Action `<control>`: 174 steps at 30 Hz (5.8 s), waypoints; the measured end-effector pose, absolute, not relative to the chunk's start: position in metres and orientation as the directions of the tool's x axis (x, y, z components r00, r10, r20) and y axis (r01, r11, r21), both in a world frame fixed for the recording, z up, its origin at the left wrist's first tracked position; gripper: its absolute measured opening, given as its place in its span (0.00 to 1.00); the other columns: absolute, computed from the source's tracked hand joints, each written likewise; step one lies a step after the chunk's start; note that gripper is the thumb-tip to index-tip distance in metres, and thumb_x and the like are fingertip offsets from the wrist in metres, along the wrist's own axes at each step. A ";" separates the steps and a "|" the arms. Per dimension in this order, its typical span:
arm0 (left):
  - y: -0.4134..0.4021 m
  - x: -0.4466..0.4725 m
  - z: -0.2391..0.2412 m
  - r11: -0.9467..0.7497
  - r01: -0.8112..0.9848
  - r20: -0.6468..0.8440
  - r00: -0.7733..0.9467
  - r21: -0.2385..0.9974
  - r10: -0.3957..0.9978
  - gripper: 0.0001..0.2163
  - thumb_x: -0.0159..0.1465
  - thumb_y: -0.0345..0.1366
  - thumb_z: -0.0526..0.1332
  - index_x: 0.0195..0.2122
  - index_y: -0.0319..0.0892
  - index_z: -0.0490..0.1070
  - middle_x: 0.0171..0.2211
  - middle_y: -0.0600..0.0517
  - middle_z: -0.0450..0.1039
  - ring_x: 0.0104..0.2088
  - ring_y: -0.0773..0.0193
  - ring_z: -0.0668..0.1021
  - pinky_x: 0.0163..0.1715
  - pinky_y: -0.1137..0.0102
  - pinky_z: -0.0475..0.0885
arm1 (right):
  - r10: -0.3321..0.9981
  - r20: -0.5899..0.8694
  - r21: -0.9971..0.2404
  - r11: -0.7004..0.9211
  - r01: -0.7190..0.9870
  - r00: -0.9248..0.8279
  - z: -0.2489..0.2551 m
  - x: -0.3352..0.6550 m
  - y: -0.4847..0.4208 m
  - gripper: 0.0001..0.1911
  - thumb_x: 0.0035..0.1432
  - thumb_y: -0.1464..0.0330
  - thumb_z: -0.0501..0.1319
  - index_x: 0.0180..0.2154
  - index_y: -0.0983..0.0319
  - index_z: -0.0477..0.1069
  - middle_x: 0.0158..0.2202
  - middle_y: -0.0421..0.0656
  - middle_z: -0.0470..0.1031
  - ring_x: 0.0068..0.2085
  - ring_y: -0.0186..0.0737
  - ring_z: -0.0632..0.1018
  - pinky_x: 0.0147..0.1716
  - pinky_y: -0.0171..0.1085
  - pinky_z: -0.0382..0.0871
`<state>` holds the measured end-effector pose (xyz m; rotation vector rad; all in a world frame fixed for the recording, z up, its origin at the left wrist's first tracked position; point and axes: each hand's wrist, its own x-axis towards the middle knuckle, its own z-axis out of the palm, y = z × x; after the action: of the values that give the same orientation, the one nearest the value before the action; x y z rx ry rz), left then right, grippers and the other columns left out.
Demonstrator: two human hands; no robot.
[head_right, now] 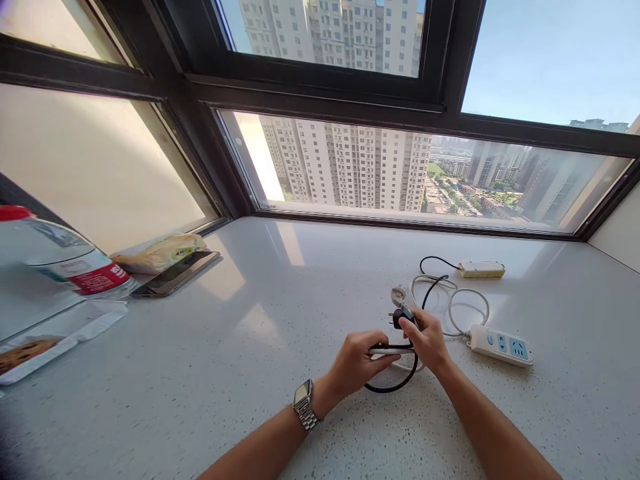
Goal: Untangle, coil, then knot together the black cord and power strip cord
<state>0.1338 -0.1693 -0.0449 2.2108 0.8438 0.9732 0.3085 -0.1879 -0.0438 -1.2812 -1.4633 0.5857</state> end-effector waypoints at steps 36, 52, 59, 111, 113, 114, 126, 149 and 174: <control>-0.143 0.115 -0.034 -0.402 0.211 0.263 0.481 0.891 0.836 0.24 0.57 0.54 0.58 0.17 0.41 0.53 0.16 0.58 0.48 0.19 0.73 0.53 0.19 0.75 0.48 | 0.839 0.393 -0.906 0.281 0.318 0.378 -0.051 0.305 -0.187 0.22 0.54 0.61 0.61 0.49 0.60 0.62 0.32 0.41 0.70 0.29 0.36 0.73 0.28 0.36 0.69; -0.109 0.101 -0.039 0.094 -0.397 -0.136 -0.079 0.913 0.988 0.27 0.45 0.56 0.68 0.22 0.43 0.52 0.14 0.64 0.46 0.12 0.78 0.53 0.09 0.80 0.49 | 0.750 0.573 -0.778 0.373 0.505 0.330 -0.052 0.311 -0.188 0.06 0.52 0.65 0.59 0.31 0.61 0.70 0.28 0.42 0.71 0.30 0.37 0.72 0.29 0.36 0.67; -0.108 0.092 -0.033 0.047 -0.366 -0.106 -0.143 0.930 0.984 0.25 0.51 0.53 0.66 0.19 0.43 0.52 0.15 0.62 0.47 0.12 0.77 0.53 0.09 0.79 0.52 | 0.818 0.512 -0.798 0.340 0.498 0.263 -0.053 0.314 -0.185 0.07 0.52 0.63 0.58 0.29 0.61 0.67 0.22 0.38 0.65 0.23 0.33 0.66 0.22 0.33 0.62; -0.078 0.037 -0.027 0.579 -0.088 -0.405 0.630 0.810 0.662 0.17 0.62 0.42 0.61 0.24 0.40 0.55 0.16 0.64 0.45 0.11 0.80 0.46 0.08 0.83 0.43 | 0.784 0.542 -0.273 -0.174 0.946 0.301 -0.051 0.398 -0.167 0.13 0.59 0.66 0.55 0.41 0.64 0.73 0.42 0.53 0.74 0.45 0.52 0.71 0.42 0.47 0.64; -0.083 0.044 -0.026 0.600 -0.146 -0.376 0.658 0.786 0.652 0.16 0.62 0.42 0.61 0.25 0.40 0.56 0.16 0.64 0.45 0.11 0.80 0.45 0.08 0.83 0.43 | 0.824 0.566 -0.237 0.188 0.953 -0.021 -0.051 0.366 -0.168 0.13 0.59 0.64 0.56 0.42 0.63 0.72 0.42 0.50 0.74 0.45 0.49 0.71 0.44 0.45 0.65; -0.086 0.048 -0.025 0.600 -0.189 -0.348 0.666 0.777 0.660 0.16 0.62 0.42 0.61 0.25 0.40 0.56 0.16 0.64 0.45 0.11 0.80 0.45 0.08 0.83 0.44 | 0.815 0.550 -0.209 0.343 0.916 -0.180 -0.052 0.351 -0.169 0.14 0.58 0.63 0.57 0.44 0.62 0.72 0.44 0.50 0.73 0.47 0.48 0.71 0.46 0.45 0.64; -0.093 0.065 -0.027 0.542 -0.451 -0.219 0.591 0.709 0.777 0.15 0.61 0.41 0.63 0.26 0.40 0.58 0.15 0.64 0.46 0.10 0.80 0.48 0.06 0.83 0.47 | 0.786 0.608 -0.116 0.223 0.968 -0.108 -0.058 0.338 -0.163 0.06 0.57 0.70 0.60 0.36 0.58 0.76 0.44 0.48 0.72 0.45 0.47 0.72 0.39 0.42 0.67; -0.092 0.068 -0.032 0.441 -0.529 -0.182 0.470 0.725 0.863 0.10 0.61 0.40 0.61 0.33 0.38 0.65 0.17 0.63 0.49 0.11 0.80 0.52 0.08 0.83 0.49 | 0.885 0.335 -0.769 0.455 0.450 -0.323 -0.031 0.334 -0.193 0.16 0.52 0.60 0.56 0.35 0.63 0.76 0.22 0.40 0.73 0.17 0.28 0.61 0.18 0.30 0.55; -0.081 0.049 -0.026 0.349 -0.337 -0.171 0.458 0.874 0.872 0.11 0.60 0.41 0.60 0.29 0.37 0.67 0.14 0.64 0.42 0.10 0.79 0.45 0.07 0.82 0.45 | 0.737 0.286 -0.855 -0.091 0.510 0.612 -0.069 0.426 -0.154 0.32 0.60 0.53 0.46 0.57 0.68 0.63 0.51 0.56 0.73 0.51 0.48 0.75 0.45 0.41 0.69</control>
<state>0.0486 -0.0811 -0.0257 0.8839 0.7216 0.8784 0.4257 -0.1540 -0.0686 -1.7505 -1.0226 0.2607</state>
